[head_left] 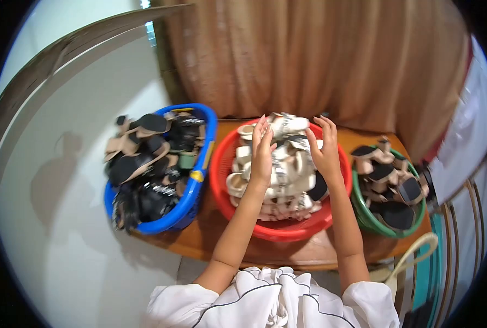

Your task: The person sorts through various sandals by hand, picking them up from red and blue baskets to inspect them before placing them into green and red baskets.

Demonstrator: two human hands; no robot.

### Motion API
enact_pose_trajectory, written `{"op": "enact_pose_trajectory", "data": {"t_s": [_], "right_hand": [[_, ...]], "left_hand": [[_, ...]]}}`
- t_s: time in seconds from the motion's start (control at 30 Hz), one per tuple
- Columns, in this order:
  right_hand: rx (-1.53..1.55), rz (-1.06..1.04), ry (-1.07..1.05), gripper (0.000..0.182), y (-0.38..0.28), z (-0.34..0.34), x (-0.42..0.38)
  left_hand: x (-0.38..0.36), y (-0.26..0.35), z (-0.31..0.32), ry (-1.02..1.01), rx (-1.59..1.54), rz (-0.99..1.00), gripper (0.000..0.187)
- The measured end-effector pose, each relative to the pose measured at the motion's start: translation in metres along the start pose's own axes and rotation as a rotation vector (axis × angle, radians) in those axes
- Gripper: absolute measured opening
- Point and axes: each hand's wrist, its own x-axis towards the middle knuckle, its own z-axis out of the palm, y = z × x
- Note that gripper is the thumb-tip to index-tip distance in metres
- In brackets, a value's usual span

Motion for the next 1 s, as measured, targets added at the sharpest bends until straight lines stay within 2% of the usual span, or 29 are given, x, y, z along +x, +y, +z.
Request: {"op": "enact_pose_trajectory", "data": {"t_s": [0.17, 0.3, 0.47, 0.57, 0.63, 0.7, 0.77, 0.8, 0.83, 0.9, 1.0], "right_hand": [[0.1, -0.183, -0.257, 0.034, -0.056, 0.091, -0.001], [0.225, -0.228, -0.492, 0.029, -0.104, 0.147, 0.001], [0.582, 0.051, -0.818, 0.031, -0.139, 0.239, 0.01], [0.496, -0.271, -0.695, 0.036, -0.159, 0.289, -0.002], [0.361, -0.403, -0.633, 0.048, -0.173, 0.318, -0.001], [0.172, -0.336, -0.659, 0.054, -0.179, 0.342, 0.006], [0.144, -0.315, -0.72, 0.059, -0.164, 0.375, 0.007], [0.247, -0.37, -0.689, 0.063, -0.151, 0.393, 0.006], [0.25, -0.478, -0.676, 0.066, -0.149, 0.392, 0.007], [0.342, -0.511, -0.711, 0.066, -0.149, 0.385, 0.008], [0.278, -0.439, -0.887, 0.067, -0.159, 0.371, 0.018]], "left_hand": [[-0.02, 0.05, -0.098, 0.28, -0.04, 0.081, 0.047], [-0.047, 0.073, -0.167, 0.498, 0.01, 0.142, 0.045], [-0.085, 0.117, -0.224, 0.612, -0.008, 0.214, 0.045], [-0.105, 0.144, -0.26, 0.679, 0.03, 0.286, 0.044], [-0.115, 0.159, -0.279, 0.795, 0.08, 0.327, 0.047], [-0.125, 0.168, -0.302, 0.85, 0.088, 0.344, 0.047], [-0.139, 0.175, -0.321, 0.872, 0.108, 0.342, 0.046], [-0.146, 0.177, -0.331, 0.878, 0.116, 0.346, 0.046], [-0.153, 0.179, -0.342, 0.901, 0.132, 0.332, 0.046], [-0.165, 0.181, -0.361, 0.942, 0.162, 0.315, 0.046], [-0.163, 0.178, -0.384, 0.991, 0.155, 0.286, 0.046]]}}
